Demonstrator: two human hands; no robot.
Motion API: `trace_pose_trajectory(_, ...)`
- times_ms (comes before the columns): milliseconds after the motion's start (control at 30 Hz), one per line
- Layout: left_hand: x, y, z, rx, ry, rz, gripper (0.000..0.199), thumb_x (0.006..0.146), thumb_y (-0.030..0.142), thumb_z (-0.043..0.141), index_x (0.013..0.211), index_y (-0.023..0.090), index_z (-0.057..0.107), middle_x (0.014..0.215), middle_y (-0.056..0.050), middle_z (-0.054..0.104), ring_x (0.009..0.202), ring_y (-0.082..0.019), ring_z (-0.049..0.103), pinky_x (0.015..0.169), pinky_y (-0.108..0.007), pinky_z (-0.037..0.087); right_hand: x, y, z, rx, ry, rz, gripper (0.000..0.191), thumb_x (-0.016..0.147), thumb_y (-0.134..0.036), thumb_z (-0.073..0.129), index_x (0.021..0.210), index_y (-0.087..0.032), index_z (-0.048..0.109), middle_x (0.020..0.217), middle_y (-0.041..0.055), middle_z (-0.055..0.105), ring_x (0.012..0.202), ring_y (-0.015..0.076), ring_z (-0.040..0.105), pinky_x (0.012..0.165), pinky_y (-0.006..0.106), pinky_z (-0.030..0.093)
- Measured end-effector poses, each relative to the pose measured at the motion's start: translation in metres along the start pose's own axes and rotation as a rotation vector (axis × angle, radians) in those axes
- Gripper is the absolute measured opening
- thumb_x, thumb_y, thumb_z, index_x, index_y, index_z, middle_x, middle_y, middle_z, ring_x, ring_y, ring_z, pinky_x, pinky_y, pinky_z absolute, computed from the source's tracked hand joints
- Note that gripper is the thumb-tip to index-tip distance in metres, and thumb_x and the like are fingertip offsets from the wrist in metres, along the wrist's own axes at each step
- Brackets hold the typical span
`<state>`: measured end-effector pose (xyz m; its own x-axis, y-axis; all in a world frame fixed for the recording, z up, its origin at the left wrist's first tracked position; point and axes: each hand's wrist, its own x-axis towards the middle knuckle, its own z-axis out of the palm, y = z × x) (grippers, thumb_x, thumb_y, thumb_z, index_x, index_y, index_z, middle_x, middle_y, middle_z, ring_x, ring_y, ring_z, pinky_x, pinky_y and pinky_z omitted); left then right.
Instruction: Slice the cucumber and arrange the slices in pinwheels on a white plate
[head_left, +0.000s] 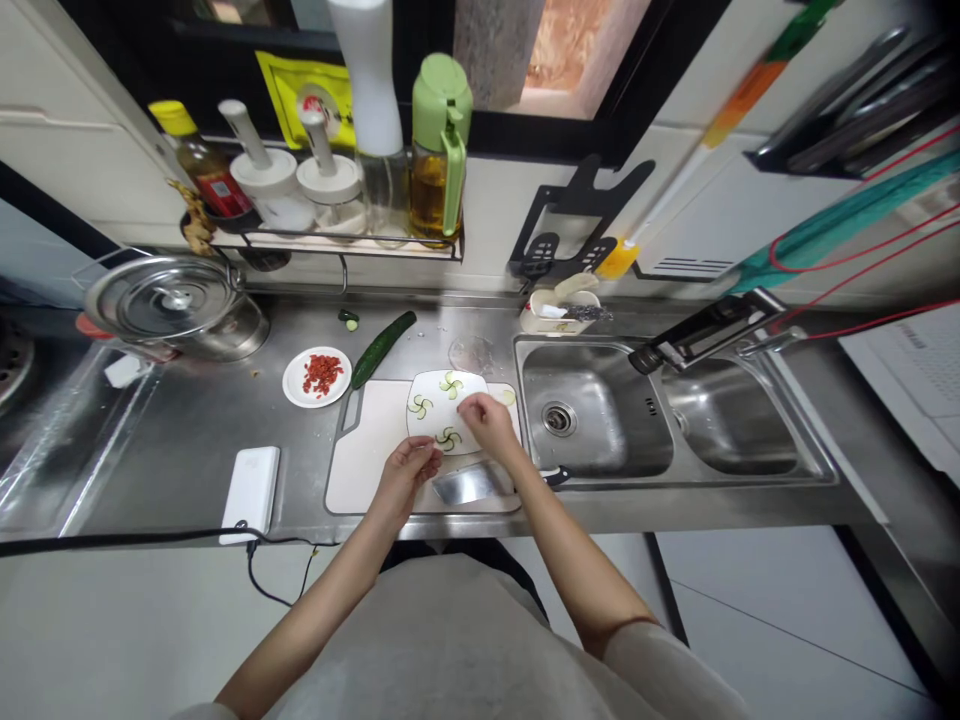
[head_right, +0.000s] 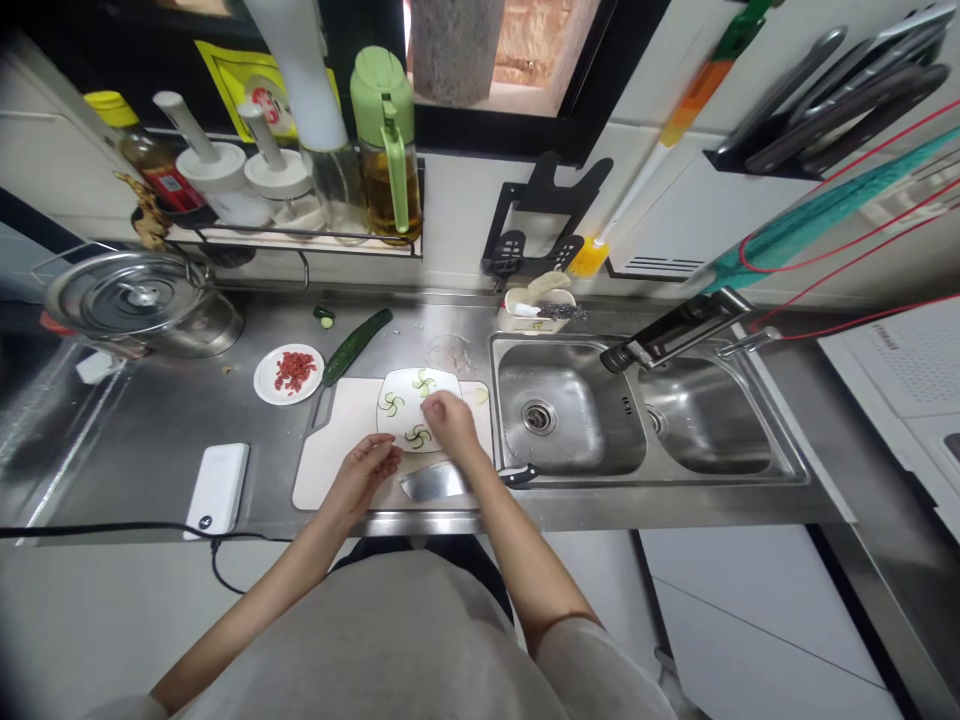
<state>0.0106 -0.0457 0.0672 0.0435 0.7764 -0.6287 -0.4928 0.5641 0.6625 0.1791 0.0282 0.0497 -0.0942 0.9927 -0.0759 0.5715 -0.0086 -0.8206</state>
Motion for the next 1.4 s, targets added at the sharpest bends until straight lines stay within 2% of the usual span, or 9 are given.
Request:
trace_pose_trajectory(67,0.001,0.0,-0.003,0.015,0.027,0.013,0.041,0.057,0.039,0.081,0.086,0.017,0.063,0.074,-0.003,0.068,0.066,-0.011,0.061,0.064,-0.023,0.045,0.027,0.011,-0.006,-0.147,0.001,0.011,0.015,0.084,-0.027,0.05,0.082,-0.018,0.062,0.079,0.0025,0.064,0.072,0.014,0.054,0.066,0.023,0.038)
trace_pose_trajectory(167,0.001,-0.003,-0.01,0.021,0.065,0.022,0.041,0.056,0.038,0.082,0.085,0.017,0.063,0.072,-0.002,0.067,0.063,-0.01,0.06,0.063,-0.022,0.045,0.059,0.023,-0.005,-0.331,-0.092,-0.011,0.014,0.084,-0.021,0.05,0.083,-0.017,0.063,0.083,0.0035,0.065,0.074,0.0141,0.054,0.067,0.023,0.036)
trace_pose_trajectory(333,0.0,-0.008,-0.021,0.026,0.083,0.029,0.039,0.058,0.039,0.08,0.087,0.017,0.064,0.074,-0.003,0.067,0.066,-0.011,0.061,0.064,-0.022,0.045,0.081,0.031,0.009,-0.503,-0.153,-0.028,0.015,0.087,-0.022,0.049,0.088,-0.017,0.063,0.092,0.0056,0.066,0.078,0.0152,0.055,0.069,0.024,0.034)
trace_pose_trajectory(567,-0.001,-0.007,-0.029,0.025,0.139,0.012,0.042,0.056,0.04,0.08,0.087,0.017,0.064,0.074,-0.003,0.066,0.065,-0.011,0.06,0.063,-0.022,0.043,0.089,0.032,0.019,-0.612,-0.19,-0.037,0.019,0.09,-0.025,0.047,0.092,-0.017,0.063,0.099,0.0084,0.066,0.081,0.0166,0.056,0.066,0.025,0.033)
trace_pose_trajectory(800,-0.001,-0.004,-0.028,0.026,0.123,-0.015,0.044,0.056,0.04,0.08,0.087,0.016,0.062,0.073,-0.002,0.067,0.066,-0.011,0.059,0.064,-0.023,0.043,0.091,0.028,0.02,-0.662,-0.213,0.002,0.02,0.091,-0.026,0.046,0.095,-0.018,0.064,0.104,0.0076,0.067,0.086,0.017,0.058,0.068,0.024,0.035)
trace_pose_trajectory(1400,0.004,-0.004,-0.032,0.016,0.134,-0.025,0.045,0.055,0.04,0.081,0.088,0.015,0.062,0.072,-0.001,0.067,0.063,-0.01,0.059,0.064,-0.023,0.043,0.092,0.034,0.026,-0.64,-0.203,-0.001,0.017,0.089,-0.025,0.047,0.095,-0.019,0.062,0.101,0.0068,0.067,0.082,0.0162,0.056,0.066,0.024,0.032)
